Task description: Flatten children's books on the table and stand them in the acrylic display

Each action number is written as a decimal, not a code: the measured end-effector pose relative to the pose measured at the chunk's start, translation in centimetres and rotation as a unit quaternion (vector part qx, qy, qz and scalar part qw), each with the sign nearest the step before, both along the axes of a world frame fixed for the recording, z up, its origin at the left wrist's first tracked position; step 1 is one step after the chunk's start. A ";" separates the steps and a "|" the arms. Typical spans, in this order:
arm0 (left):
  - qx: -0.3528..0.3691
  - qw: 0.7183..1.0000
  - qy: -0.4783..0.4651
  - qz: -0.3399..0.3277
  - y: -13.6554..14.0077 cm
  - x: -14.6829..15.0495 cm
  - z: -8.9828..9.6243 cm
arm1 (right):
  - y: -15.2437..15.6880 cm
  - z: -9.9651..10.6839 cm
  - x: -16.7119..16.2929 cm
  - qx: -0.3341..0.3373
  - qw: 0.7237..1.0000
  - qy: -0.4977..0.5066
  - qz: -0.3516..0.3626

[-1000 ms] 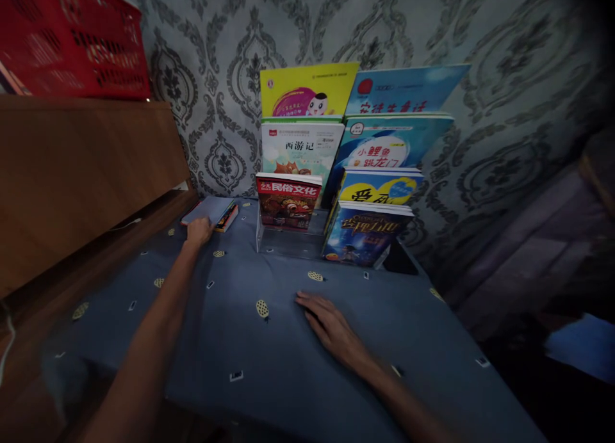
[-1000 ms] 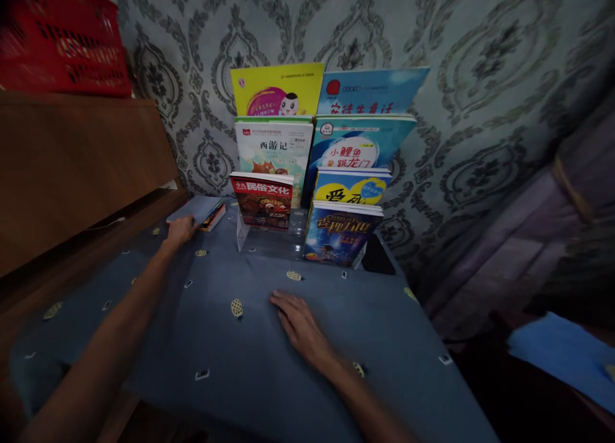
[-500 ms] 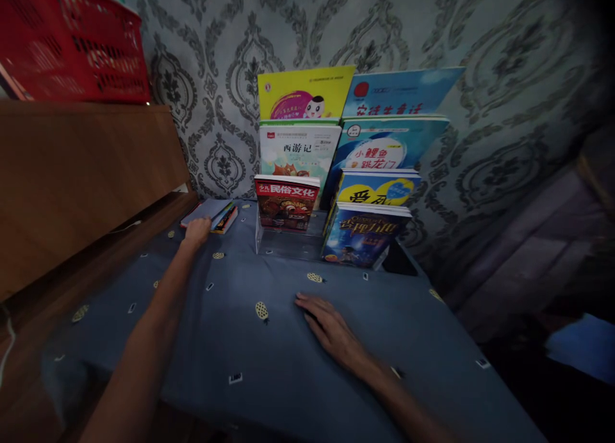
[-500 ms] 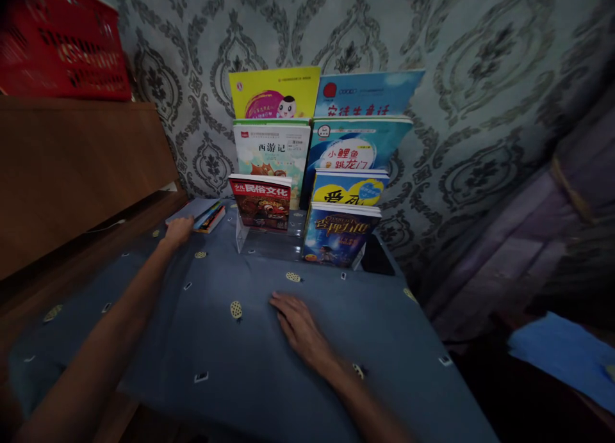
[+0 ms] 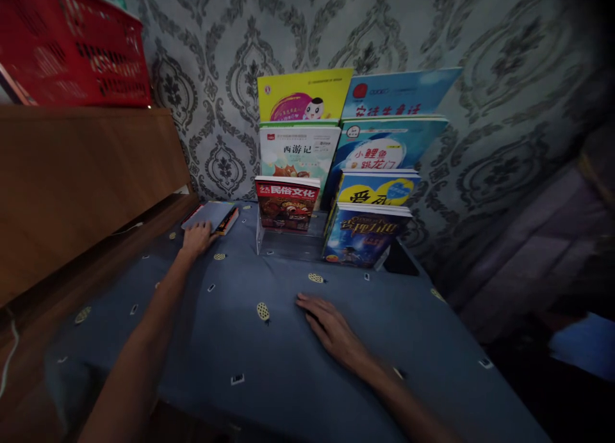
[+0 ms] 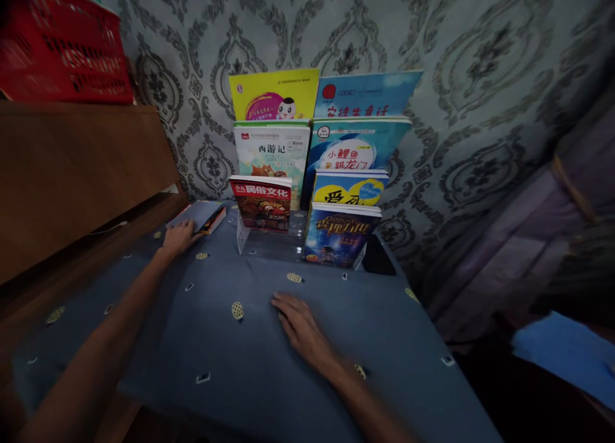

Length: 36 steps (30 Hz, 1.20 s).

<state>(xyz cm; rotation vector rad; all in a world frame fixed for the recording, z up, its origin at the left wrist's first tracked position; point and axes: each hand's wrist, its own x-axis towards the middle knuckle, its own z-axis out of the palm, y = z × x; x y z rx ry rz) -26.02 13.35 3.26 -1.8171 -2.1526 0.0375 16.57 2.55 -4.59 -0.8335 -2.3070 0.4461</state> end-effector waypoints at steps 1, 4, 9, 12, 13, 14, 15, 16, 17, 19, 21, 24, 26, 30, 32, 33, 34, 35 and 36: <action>-0.005 1.000 -0.004 0.004 0.1 -0.1 -0.2 | -0.1 0.2 0.0 0.000 1.000 -0.001 -0.001; -0.028 0.999 -0.016 0.012 0.3 -0.4 -0.4 | -0.3 0.6 0.1 -0.002 1.000 -0.008 -0.007; -0.045 0.999 -0.012 0.012 0.5 -0.8 0.0 | -0.1 0.5 0.1 -0.006 1.000 -0.007 -0.004; -0.048 0.999 -0.004 0.016 0.4 -0.6 0.1 | 0.0 0.1 0.0 -0.002 1.000 0.000 -0.002; -0.049 0.999 -0.002 0.017 0.4 -0.5 0.1 | 0.0 0.0 0.0 0.001 1.000 0.003 -0.005; -0.048 0.999 0.001 0.017 0.3 -0.4 0.0 | 0.0 0.0 0.0 0.003 1.000 0.005 -0.007; -0.048 0.999 0.003 0.016 0.2 -0.3 0.0 | 0.0 0.0 0.0 0.004 1.000 0.004 -0.008; -0.047 0.999 0.005 0.015 0.1 -0.1 -0.1 | -0.1 0.1 0.0 0.004 1.000 0.001 -0.007; -0.047 0.999 0.007 0.014 0.0 0.0 -0.2 | -0.1 0.2 0.0 0.004 1.000 -0.001 -0.007; -0.046 0.999 0.009 0.014 -0.2 0.3 -0.3 | -0.2 0.4 0.0 0.005 1.000 -0.002 -0.005; -0.046 0.999 0.012 0.013 -0.4 0.7 -0.3 | -0.2 0.4 0.0 0.010 1.000 0.003 -0.003; -0.045 0.999 0.018 0.007 -0.8 1.1 -0.5 | -0.1 0.1 0.0 0.022 1.000 0.014 0.002; -0.045 0.999 0.021 0.006 -1.1 1.4 -0.5 | 0.1 -0.3 0.0 0.027 0.999 0.021 -0.001; -0.047 0.999 0.024 0.007 -2.1 2.0 -0.7 | 0.3 -0.6 -0.1 0.030 0.999 0.018 0.002; -0.051 0.998 0.024 0.009 -2.6 2.4 -0.7 | 0.3 -0.7 -0.1 0.029 0.999 0.013 0.004; -0.053 0.998 0.023 0.010 -2.8 2.6 -0.7 | 0.4 -0.7 -0.1 0.029 1.000 0.011 0.005; -0.054 0.998 0.022 0.012 -3.0 2.8 -0.7 | 0.4 -0.7 -0.1 0.031 0.999 0.010 0.005; -0.056 0.998 0.021 0.012 -3.3 3.0 -0.7 | 0.4 -0.8 -0.1 0.034 0.999 0.010 0.006; -0.057 0.998 0.020 0.013 -3.5 3.2 -0.6 | 0.5 -0.9 -0.1 0.037 0.999 0.012 0.005</action>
